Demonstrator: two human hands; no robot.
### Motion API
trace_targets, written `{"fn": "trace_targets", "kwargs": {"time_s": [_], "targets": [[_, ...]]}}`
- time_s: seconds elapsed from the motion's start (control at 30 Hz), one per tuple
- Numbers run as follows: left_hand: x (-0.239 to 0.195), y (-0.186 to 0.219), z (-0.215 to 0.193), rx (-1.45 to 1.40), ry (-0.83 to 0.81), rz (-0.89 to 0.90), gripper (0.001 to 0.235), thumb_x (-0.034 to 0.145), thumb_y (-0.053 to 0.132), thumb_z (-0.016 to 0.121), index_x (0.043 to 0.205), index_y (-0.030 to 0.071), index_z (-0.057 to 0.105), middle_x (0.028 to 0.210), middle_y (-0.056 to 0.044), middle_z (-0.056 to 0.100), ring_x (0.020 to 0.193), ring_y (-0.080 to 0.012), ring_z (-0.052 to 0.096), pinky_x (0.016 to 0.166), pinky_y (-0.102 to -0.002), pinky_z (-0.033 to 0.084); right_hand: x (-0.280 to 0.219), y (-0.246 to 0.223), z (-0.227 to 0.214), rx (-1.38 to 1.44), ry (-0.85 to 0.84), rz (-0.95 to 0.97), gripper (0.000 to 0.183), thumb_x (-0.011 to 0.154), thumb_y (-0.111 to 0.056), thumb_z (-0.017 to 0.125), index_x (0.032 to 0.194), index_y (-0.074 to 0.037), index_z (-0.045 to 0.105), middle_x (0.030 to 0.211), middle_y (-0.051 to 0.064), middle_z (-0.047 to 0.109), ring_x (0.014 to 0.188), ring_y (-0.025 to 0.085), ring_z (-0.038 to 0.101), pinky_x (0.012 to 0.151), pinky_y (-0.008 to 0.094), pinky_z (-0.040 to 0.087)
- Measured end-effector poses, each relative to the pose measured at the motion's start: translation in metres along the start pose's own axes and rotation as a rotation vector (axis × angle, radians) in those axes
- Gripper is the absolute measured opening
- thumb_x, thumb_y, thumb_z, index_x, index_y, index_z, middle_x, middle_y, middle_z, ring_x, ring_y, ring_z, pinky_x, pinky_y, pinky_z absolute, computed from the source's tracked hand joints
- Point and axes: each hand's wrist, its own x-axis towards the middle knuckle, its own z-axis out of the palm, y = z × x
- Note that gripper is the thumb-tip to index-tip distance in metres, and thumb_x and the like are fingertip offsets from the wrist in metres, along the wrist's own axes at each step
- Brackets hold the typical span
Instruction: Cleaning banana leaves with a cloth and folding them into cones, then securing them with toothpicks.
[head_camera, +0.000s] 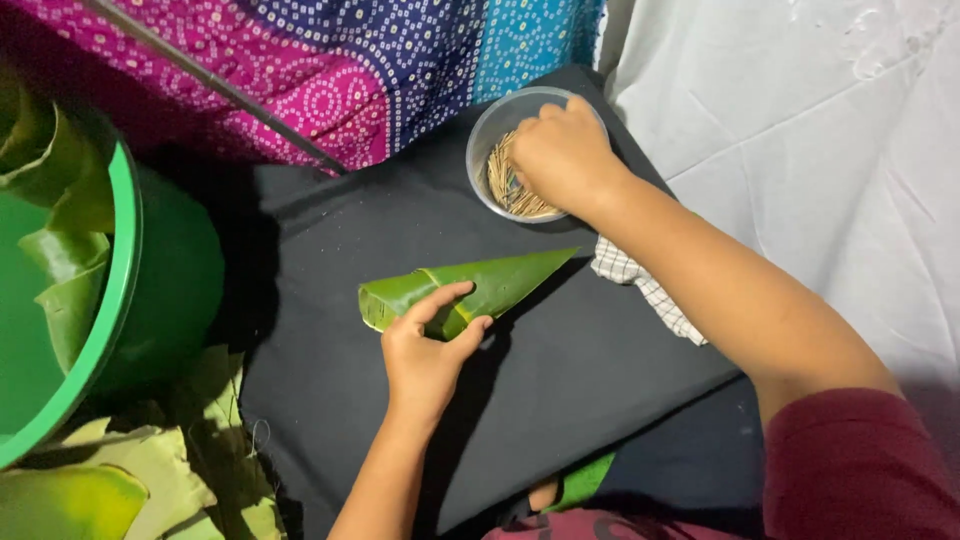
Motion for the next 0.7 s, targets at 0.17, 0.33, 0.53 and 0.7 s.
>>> {"fn": "trace_targets", "kwargs": {"time_s": [0.17, 0.33, 0.53, 0.7], "targets": [[-0.013, 0.004, -0.015, -0.004, 0.047, 0.000, 0.041, 0.069, 0.004, 0.086, 0.109, 0.007, 0.078, 0.088, -0.001, 0.077, 0.069, -0.0095, 0.062, 0.068, -0.022, 0.053, -0.003, -0.001, -0.023, 0.024, 0.018, 0.033, 0.003, 0.080, -0.024, 0.077, 0.077, -0.023, 0.077, 0.084, -0.003, 0.072, 0.081, 0.023, 0.059, 0.083, 0.044, 0.039], [-0.035, 0.004, -0.032, -0.038, 0.114, -0.003, 0.041, 0.070, 0.002, 0.084, 0.110, 0.006, 0.077, 0.093, -0.002, 0.079, 0.075, -0.0107, 0.066, 0.074, -0.023, 0.054, -0.011, -0.008, -0.042, 0.034, 0.113, 0.092, 0.018, 0.082, -0.013, 0.073, 0.068, -0.024, 0.069, 0.066, -0.007, 0.069, 0.062, 0.022, 0.063, 0.086, 0.041, 0.035], [-0.068, -0.010, -0.046, -0.074, 0.177, -0.022, 0.039, 0.071, 0.003, 0.084, 0.109, 0.006, 0.078, 0.091, -0.003, 0.077, 0.071, -0.0104, 0.062, 0.069, -0.023, 0.054, -0.041, -0.037, -0.062, 0.049, 0.329, 0.183, 0.005, 0.084, -0.016, 0.076, 0.080, -0.018, 0.073, 0.082, 0.001, 0.071, 0.078, 0.024, 0.057, 0.085, 0.041, 0.034], [-0.095, -0.027, -0.049, -0.019, 0.280, 0.024, 0.045, 0.069, 0.010, 0.092, 0.112, 0.020, 0.081, 0.095, -0.014, 0.078, 0.092, -0.0300, 0.074, 0.088, -0.038, 0.059, -0.104, -0.150, -0.138, 0.898, 0.167, -0.015, 0.009, 0.073, -0.009, 0.074, 0.068, -0.017, 0.073, 0.067, 0.003, 0.072, 0.069, 0.026, 0.069, 0.073, 0.032, 0.050]]}}
